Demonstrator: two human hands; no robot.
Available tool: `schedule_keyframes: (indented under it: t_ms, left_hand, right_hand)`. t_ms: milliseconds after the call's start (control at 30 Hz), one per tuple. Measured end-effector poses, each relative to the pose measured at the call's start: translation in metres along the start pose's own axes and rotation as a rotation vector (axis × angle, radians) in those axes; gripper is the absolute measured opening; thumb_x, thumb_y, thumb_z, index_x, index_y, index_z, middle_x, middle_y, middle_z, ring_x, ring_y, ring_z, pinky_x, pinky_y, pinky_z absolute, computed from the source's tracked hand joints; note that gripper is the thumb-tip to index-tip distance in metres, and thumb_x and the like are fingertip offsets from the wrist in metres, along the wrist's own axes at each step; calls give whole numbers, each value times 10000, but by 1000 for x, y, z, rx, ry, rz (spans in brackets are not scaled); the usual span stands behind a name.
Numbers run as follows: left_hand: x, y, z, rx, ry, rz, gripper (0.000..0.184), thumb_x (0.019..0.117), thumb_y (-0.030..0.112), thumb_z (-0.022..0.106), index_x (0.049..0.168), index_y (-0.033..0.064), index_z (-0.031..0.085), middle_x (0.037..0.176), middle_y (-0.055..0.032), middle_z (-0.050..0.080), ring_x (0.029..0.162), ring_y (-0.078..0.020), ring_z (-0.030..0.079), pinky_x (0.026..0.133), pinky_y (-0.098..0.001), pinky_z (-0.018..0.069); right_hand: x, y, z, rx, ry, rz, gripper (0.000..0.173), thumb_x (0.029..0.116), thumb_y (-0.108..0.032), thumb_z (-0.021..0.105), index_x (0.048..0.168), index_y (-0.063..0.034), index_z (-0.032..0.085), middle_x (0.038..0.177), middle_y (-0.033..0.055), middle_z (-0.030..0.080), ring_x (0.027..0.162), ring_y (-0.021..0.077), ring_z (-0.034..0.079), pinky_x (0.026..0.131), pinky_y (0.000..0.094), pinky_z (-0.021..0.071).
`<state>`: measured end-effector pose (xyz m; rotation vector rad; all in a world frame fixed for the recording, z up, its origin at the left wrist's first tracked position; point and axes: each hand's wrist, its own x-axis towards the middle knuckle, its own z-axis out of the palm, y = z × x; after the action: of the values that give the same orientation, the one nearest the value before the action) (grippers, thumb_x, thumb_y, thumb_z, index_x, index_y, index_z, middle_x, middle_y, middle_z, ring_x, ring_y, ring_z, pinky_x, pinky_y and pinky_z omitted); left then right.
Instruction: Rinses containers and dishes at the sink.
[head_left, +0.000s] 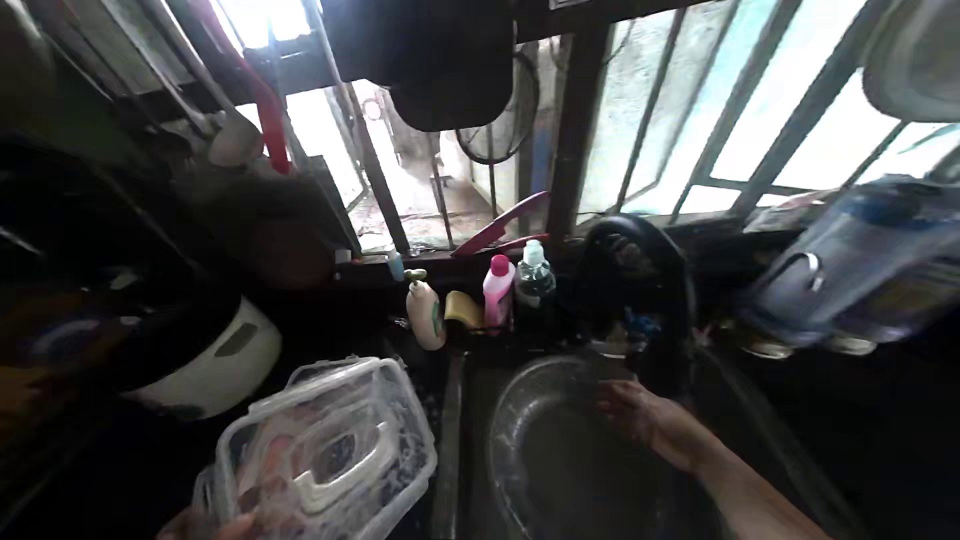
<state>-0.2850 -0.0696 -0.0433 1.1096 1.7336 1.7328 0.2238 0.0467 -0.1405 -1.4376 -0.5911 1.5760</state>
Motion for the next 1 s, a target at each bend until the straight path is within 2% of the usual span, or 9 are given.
schedule_keyframes:
  t_ms: [133,267,300,400,467,500,633,800,1000]
  left_hand:
    - [-19,20,56,-165,-289,-62,466,931,12,553,1343,-14,337,1054,-13,692,859,-125,721,722,-325,632]
    - [-66,-7,147,-407,-490,-316,449,933,-17,488,1342,14,306,1013,-109,734,832,-218,750,696,-355,635]
    - [-78,-22,166,-423,-526,-384,469,931,-22,494,1359,-5,301,1020,-144,722,833,-234,746,697,-365,634]
    - [-103,-70,210,-285,-638,-569,540,936,37,603,1407,-43,351,1009,-163,662,786,-202,691,681,-360,605]
    - [-119,-92,234,-122,-801,-686,573,967,123,669,1450,-32,403,1161,-216,644,938,-260,678,814,-434,589]
    - [-128,-103,248,-60,-915,-739,588,973,163,689,1461,-12,413,1230,-227,627,1005,-286,667,859,-465,576]
    - [-174,-117,311,-83,-1242,-864,523,994,142,658,1439,2,421,1165,-200,650,910,-271,692,795,-448,597]
    - [-190,-97,365,-199,-1127,-842,625,997,35,614,1553,70,332,1361,-226,567,1045,-311,662,831,-473,578]
    - [-130,-80,349,-178,-811,-366,646,856,15,719,1457,-21,484,1308,-223,609,1101,-265,651,931,-410,562]
  right_hand:
    - [-29,7,-19,-113,-124,4,324,1110,-247,434,1286,-40,612,1116,77,706,975,191,714,832,353,605]
    - [-56,42,-21,-112,-227,183,654,1099,-553,179,1464,-98,477,1269,127,660,1108,281,679,897,494,579]
    - [-62,49,-25,-156,-180,178,636,1098,-557,193,1482,-113,439,1238,129,663,1057,275,687,851,483,584]
    - [-76,58,-62,-216,86,33,463,1062,-301,553,1446,-63,452,1141,157,661,911,247,687,748,434,590]
    - [-94,39,-86,-180,174,-118,513,1007,-223,626,1441,-40,423,1098,137,665,877,210,695,725,399,607]
    - [-104,26,-95,-203,198,-210,547,974,-219,654,1437,-39,424,1101,122,675,888,200,703,731,395,615]
    - [-151,-26,-106,-417,258,-454,615,876,-337,729,1372,-58,495,1131,55,686,926,156,708,729,344,624]
    - [-159,-31,-131,-500,393,-524,595,903,-291,682,1400,-35,477,1111,62,669,915,130,689,743,326,608]
    - [-84,34,-153,-324,479,-376,531,996,-153,594,1483,-28,424,1204,155,637,938,186,666,745,376,582]
